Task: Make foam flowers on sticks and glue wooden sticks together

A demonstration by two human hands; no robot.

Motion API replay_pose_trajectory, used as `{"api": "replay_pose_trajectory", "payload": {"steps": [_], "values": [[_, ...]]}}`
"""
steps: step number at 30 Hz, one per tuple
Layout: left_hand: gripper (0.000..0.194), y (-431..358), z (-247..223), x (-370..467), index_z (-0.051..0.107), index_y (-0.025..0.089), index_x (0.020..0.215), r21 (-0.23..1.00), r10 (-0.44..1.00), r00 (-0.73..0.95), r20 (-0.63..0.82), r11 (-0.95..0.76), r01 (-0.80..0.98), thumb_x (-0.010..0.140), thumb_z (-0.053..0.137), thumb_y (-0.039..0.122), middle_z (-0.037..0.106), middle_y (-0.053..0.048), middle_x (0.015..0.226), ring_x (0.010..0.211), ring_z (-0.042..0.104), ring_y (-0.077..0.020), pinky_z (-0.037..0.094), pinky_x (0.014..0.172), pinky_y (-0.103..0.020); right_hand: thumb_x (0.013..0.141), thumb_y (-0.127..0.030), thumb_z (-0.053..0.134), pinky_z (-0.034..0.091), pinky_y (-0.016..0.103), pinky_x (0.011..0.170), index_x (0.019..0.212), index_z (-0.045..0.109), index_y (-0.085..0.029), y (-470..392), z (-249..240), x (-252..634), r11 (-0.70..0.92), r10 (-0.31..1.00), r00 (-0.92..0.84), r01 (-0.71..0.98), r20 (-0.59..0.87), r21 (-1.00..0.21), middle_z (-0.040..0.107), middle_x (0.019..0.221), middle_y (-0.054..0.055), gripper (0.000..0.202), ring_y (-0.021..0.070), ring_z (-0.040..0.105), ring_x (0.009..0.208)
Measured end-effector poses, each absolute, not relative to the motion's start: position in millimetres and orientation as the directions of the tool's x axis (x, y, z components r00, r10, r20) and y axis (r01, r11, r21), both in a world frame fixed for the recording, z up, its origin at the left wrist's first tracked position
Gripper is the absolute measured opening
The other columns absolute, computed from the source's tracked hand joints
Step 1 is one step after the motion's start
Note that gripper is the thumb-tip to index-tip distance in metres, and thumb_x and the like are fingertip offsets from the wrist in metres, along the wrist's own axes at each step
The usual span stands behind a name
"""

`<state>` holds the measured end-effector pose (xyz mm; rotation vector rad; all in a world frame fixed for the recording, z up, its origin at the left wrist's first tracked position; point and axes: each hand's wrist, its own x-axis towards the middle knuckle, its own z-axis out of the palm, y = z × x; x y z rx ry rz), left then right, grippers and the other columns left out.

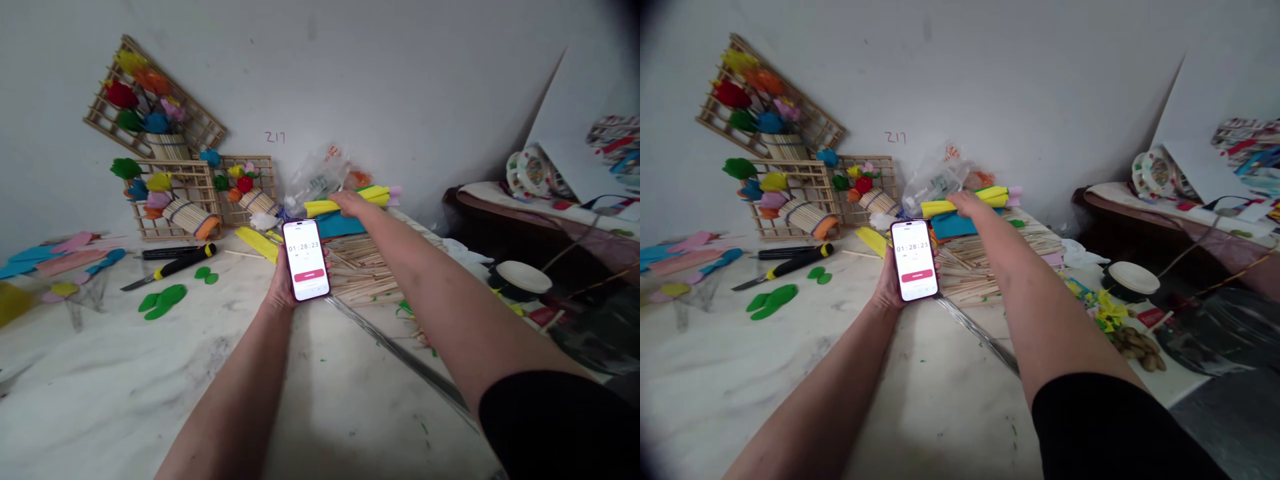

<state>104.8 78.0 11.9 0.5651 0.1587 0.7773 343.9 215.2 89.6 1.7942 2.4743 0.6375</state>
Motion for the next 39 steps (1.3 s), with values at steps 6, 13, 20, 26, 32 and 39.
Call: {"api": "replay_pose_trajectory", "payload": {"steps": [6,13,20,26,32,39], "values": [[0.08,77,12,104,0.051,0.011,0.125,0.563,0.729,0.683,0.048,0.545,-0.621,0.079,0.025,0.072,0.067,-0.015,0.101,0.078,0.066,-0.0285,0.053,0.067,-0.044,0.08,-0.004,0.042,0.037,0.034,0.088,0.123,0.051,-0.014,229,63,317,0.28,0.883,-0.385,0.891,0.268,0.357,0.057,0.116,0.013,0.045,0.0255,0.052,0.105],[0.08,76,12,102,0.053,0.012,0.123,0.544,0.729,0.684,0.031,0.562,-0.623,0.079,0.025,0.072,0.066,-0.015,0.102,0.078,0.066,-0.0283,0.053,0.067,-0.044,0.066,-0.008,0.058,0.031,0.037,0.098,0.133,0.04,-0.013,214,45,315,0.246,0.931,-0.301,0.936,0.208,0.25,0.037,0.137,0.016,0.07,0.0295,0.038,0.121],[0.079,77,13,102,0.052,0.012,0.123,0.544,0.739,0.672,0.044,0.546,-0.637,0.08,0.024,0.071,0.066,-0.016,0.103,0.078,0.066,-0.0277,0.053,0.069,-0.046,0.083,-0.007,0.039,0.033,0.047,0.09,0.129,0.048,-0.015,197,54,290,0.027,0.955,-0.142,0.916,0.259,0.401,0.044,0.129,0.02,0.048,0.0326,0.039,0.117],[0.079,79,11,103,0.051,0.013,0.125,0.546,0.72,0.69,0.065,0.554,-0.629,0.079,0.025,0.072,0.065,-0.015,0.105,0.08,0.066,-0.0284,0.053,0.068,-0.045,0.089,-0.008,0.027,0.037,0.037,0.083,0.122,0.052,-0.007,200,49,280,-0.013,0.925,-0.104,0.952,0.365,0.305,0.046,0.121,0.025,0.042,0.0272,0.049,0.103],[0.08,78,14,103,0.048,0.012,0.128,0.558,0.736,0.676,0.03,0.549,-0.622,0.08,0.022,0.071,0.067,-0.016,0.101,0.08,0.067,-0.0285,0.053,0.069,-0.044,0.087,-0.007,0.031,0.039,0.037,0.085,0.135,0.039,-0.011,209,37,287,-0.01,0.933,-0.096,0.956,0.346,0.292,0.043,0.127,0.022,0.048,0.0266,0.052,0.103],[0.08,78,14,103,0.049,0.013,0.127,0.557,0.736,0.676,0.044,0.543,-0.628,0.08,0.022,0.072,0.066,-0.016,0.105,0.079,0.067,-0.0284,0.053,0.067,-0.045,0.079,-0.013,0.049,0.042,0.034,0.089,0.137,0.038,-0.016,186,45,306,0.093,0.979,-0.117,0.985,0.165,0.148,0.035,0.138,0.019,0.06,0.0274,0.052,0.109]]}}
